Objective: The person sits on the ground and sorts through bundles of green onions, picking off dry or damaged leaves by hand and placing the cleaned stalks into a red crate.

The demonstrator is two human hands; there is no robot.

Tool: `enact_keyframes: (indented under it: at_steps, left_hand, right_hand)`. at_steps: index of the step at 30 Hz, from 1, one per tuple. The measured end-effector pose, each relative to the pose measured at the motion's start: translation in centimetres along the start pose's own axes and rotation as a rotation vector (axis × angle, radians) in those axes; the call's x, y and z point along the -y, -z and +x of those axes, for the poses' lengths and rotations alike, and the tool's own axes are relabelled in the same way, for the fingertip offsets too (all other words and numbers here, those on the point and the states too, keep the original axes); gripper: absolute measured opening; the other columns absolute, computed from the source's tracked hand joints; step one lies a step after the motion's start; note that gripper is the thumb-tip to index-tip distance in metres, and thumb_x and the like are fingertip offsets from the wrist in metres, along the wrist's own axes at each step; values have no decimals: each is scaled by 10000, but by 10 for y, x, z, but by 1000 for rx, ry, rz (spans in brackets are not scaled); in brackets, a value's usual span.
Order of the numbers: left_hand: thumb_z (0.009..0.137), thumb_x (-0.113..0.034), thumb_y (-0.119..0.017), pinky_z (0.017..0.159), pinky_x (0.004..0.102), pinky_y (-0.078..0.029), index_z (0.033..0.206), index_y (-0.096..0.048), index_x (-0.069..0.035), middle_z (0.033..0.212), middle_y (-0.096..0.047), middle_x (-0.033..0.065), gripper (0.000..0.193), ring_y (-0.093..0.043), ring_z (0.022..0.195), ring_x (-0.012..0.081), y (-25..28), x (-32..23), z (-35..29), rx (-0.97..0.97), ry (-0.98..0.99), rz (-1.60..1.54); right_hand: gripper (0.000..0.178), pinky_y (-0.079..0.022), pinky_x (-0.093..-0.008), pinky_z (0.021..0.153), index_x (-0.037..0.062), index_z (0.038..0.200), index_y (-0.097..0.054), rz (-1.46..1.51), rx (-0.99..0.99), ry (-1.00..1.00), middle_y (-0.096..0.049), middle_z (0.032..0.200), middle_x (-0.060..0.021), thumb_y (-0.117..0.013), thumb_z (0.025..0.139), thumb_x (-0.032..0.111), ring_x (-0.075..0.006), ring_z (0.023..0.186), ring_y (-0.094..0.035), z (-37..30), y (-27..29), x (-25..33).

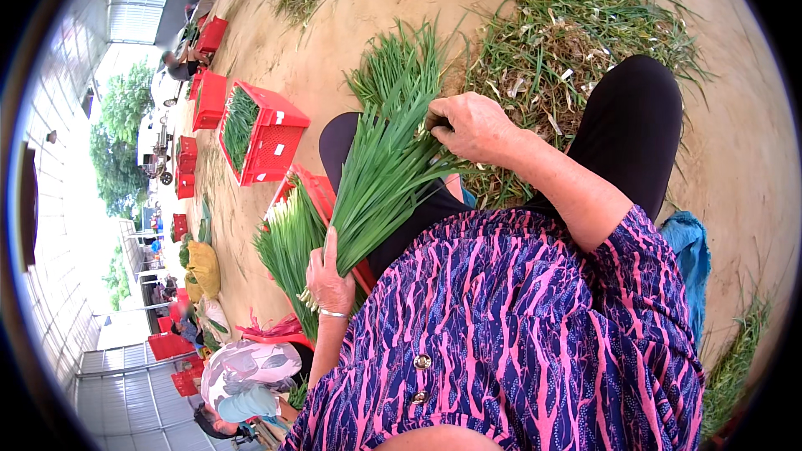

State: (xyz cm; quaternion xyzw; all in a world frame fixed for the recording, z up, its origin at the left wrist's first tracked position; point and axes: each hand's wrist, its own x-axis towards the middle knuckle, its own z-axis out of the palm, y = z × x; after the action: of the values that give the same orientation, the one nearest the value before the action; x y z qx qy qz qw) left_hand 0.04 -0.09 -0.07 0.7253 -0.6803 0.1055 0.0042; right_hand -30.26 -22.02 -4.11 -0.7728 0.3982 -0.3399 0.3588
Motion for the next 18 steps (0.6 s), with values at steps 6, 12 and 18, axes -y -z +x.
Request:
enact_keyframes:
  at_steps: [6, 12, 18]
  left_hand:
    - [677, -76, -714, 735, 452, -462, 1411, -423, -173, 1041, -525, 152, 796, -562, 889, 378, 16, 14, 10, -228, -173, 52]
    - [703, 24, -650, 935, 335, -473, 1337, -438, -20, 1170, -604, 159, 669, -607, 1035, 223, 46, 7, 21, 184, 151, -891]
    - [651, -67, -742, 665, 319, -504, 1103, -562, 4, 911, -627, 103, 491, -602, 737, 168, 35, 34, 16, 864, 272, -1595]
  right_hand:
    - [158, -516, -382, 693, 26, 913, -655, 55, -216, -82, -675, 814, -161, -621, 799, 129, -317, 761, -662, 10, 47, 0]
    - [177, -486, -288, 685, -20, 964, -642, 140, -481, -119, -665, 781, -82, -613, 856, 117, -141, 709, -610, 11, 84, -10]
    - [184, -428, -222, 630, -19, 999, -631, 331, -517, -194, -590, 778, 25, -604, 905, 137, -45, 701, -491, 6, 97, -15]
